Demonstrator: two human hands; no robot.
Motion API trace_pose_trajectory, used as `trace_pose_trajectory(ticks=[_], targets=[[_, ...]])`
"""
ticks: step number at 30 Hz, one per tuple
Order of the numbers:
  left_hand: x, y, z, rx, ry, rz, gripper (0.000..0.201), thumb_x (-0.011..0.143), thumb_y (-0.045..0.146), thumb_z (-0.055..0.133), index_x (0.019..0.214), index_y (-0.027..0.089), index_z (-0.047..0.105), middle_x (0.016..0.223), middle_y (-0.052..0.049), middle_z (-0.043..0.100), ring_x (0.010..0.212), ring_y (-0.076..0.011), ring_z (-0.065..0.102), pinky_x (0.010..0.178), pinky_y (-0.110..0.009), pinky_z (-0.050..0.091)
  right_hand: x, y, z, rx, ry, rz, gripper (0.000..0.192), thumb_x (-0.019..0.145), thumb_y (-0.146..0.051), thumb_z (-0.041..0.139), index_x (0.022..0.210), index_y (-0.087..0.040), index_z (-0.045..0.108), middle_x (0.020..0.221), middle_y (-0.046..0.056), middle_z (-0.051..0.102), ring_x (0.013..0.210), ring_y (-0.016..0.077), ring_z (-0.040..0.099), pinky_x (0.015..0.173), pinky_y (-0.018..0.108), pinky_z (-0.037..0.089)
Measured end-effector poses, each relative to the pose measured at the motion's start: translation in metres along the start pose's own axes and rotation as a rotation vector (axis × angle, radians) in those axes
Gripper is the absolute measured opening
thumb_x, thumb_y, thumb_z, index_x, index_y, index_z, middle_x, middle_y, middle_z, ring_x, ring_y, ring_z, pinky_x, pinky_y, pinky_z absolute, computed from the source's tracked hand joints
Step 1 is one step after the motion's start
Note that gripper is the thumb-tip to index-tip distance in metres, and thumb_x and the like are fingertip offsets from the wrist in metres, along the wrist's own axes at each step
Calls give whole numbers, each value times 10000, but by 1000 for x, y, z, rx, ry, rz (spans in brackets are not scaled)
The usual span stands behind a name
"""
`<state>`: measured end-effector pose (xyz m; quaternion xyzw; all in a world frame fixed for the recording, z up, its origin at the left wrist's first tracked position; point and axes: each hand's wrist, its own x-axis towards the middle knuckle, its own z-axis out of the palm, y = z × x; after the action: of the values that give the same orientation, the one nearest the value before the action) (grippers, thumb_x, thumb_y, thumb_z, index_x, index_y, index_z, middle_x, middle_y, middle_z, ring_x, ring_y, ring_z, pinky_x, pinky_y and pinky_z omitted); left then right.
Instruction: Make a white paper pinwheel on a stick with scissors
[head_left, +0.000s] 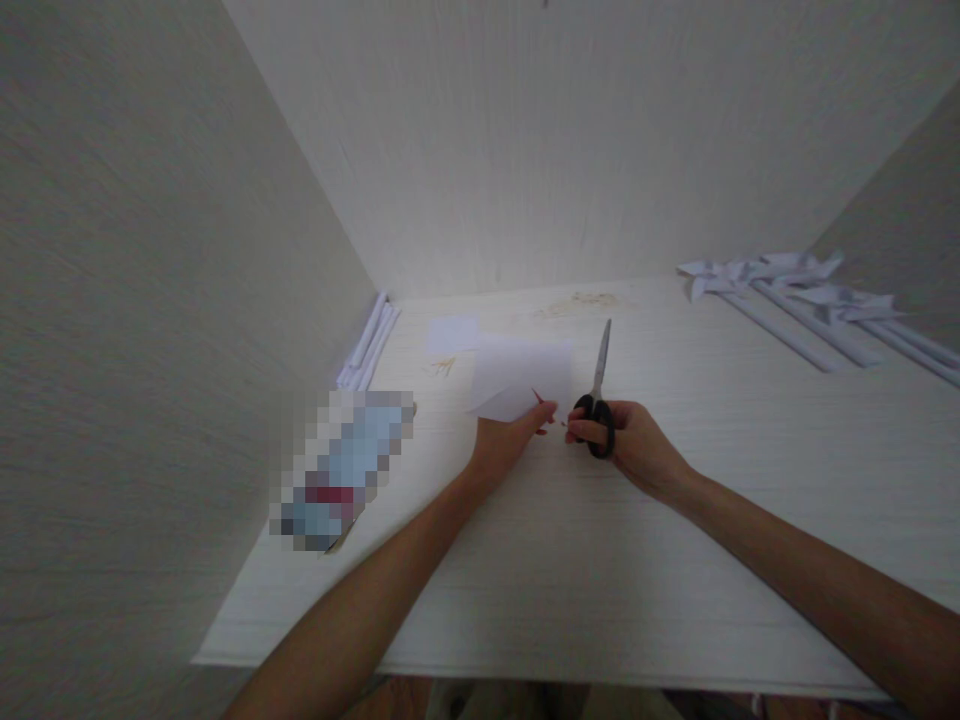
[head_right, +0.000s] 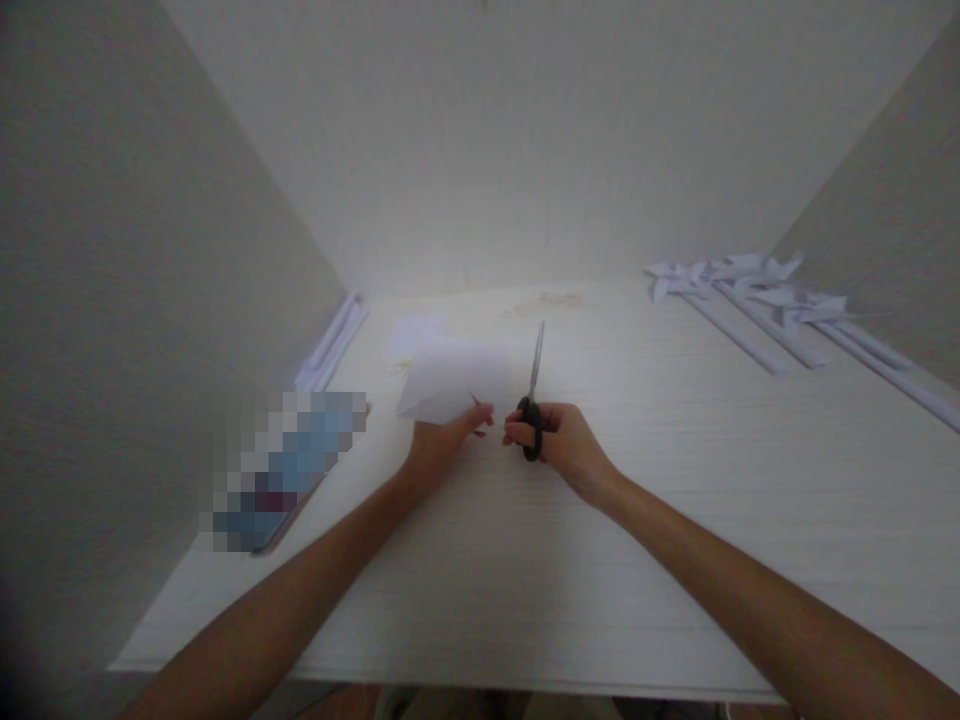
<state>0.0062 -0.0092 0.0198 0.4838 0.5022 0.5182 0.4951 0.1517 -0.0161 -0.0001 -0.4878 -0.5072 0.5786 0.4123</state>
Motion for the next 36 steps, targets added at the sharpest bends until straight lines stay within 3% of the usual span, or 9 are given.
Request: trace_pose_trajectory(ticks=[6, 9, 13, 14, 19, 24, 28, 32, 36], targets=[[-3, -1, 1, 40, -75, -6, 74, 586, 229, 647, 561, 175, 603, 601, -13, 622, 525, -128, 547, 472, -229, 446, -3, -3, 1, -136, -15, -62, 302, 640, -429, 603, 583, -133, 576, 489, -24, 469, 444, 68, 342, 432, 232, 262], [0, -1, -6, 4, -155, 8, 110, 563, 244, 676, 642, 181, 632, 720, -34, 659, 702, -177, 603, 638, -278, 476, -4, -5, 0, -185, -27, -85, 297, 663, -415, 587, 548, -144, 545, 478, -36, 433, 449, 68, 341, 439, 227, 260], [13, 1, -28, -306, -419, -165, 269, 542, 328, 683, 754, 167, 645, 794, -90, 666, 855, -248, 605, 735, -346, 465, -2, -7, -2, -214, -68, -82, 303, 660, -431, 575, 550, -156, 510, 494, -31, 442, 460, 75, 359, 448, 229, 280], [17, 2, -34, -391, -427, -202, 300, 527, 359, 681, 757, 168, 643, 795, -94, 666, 858, -255, 605, 735, -350, 467, -1, -8, -3, -212, -80, -78, 305, 650, -437, 579, 551, -159, 500, 494, -31, 445, 459, 76, 364, 449, 229, 286], [33, 3, -54, -472, -366, -296, 393, 567, 521, 591, 704, 154, 628, 766, -113, 666, 846, -274, 608, 722, -377, 476, 0, -10, -5, -191, -153, -35, 299, 618, -427, 606, 557, -168, 471, 493, -31, 470, 447, 75, 388, 440, 225, 294], [34, -5, -50, -314, -361, -325, 319, 496, 222, 723, 777, 107, 625, 815, -106, 673, 761, -222, 623, 728, -331, 475, 1, -8, -4, -141, -112, -7, 316, 565, -419, 663, 529, -157, 489, 459, -36, 478, 421, 69, 389, 421, 221, 289], [28, -9, -39, -280, -383, -250, 415, 528, 153, 715, 927, 129, 602, 928, -100, 658, 817, -213, 613, 759, -350, 470, 6, -1, -4, 94, 36, -17, 280, 537, -355, 712, 565, -150, 523, 465, -50, 475, 419, 53, 385, 413, 202, 283], [22, -9, -23, -346, -153, -150, 405, 545, 149, 701, 938, 143, 601, 952, -96, 650, 822, -200, 610, 764, -337, 471, 11, 1, -2, 317, 205, -58, 252, 559, -348, 703, 609, -148, 559, 507, -26, 520, 429, 55, 393, 381, 197, 239], [16, -9, -7, -477, 17, -84, 423, 574, 150, 679, 984, 156, 579, 948, -78, 651, 840, -185, 607, 788, -324, 462, 11, 1, 2, 340, 206, -108, 232, 553, -330, 709, 609, -143, 584, 543, -8, 551, 468, 64, 418, 412, 200, 270]])
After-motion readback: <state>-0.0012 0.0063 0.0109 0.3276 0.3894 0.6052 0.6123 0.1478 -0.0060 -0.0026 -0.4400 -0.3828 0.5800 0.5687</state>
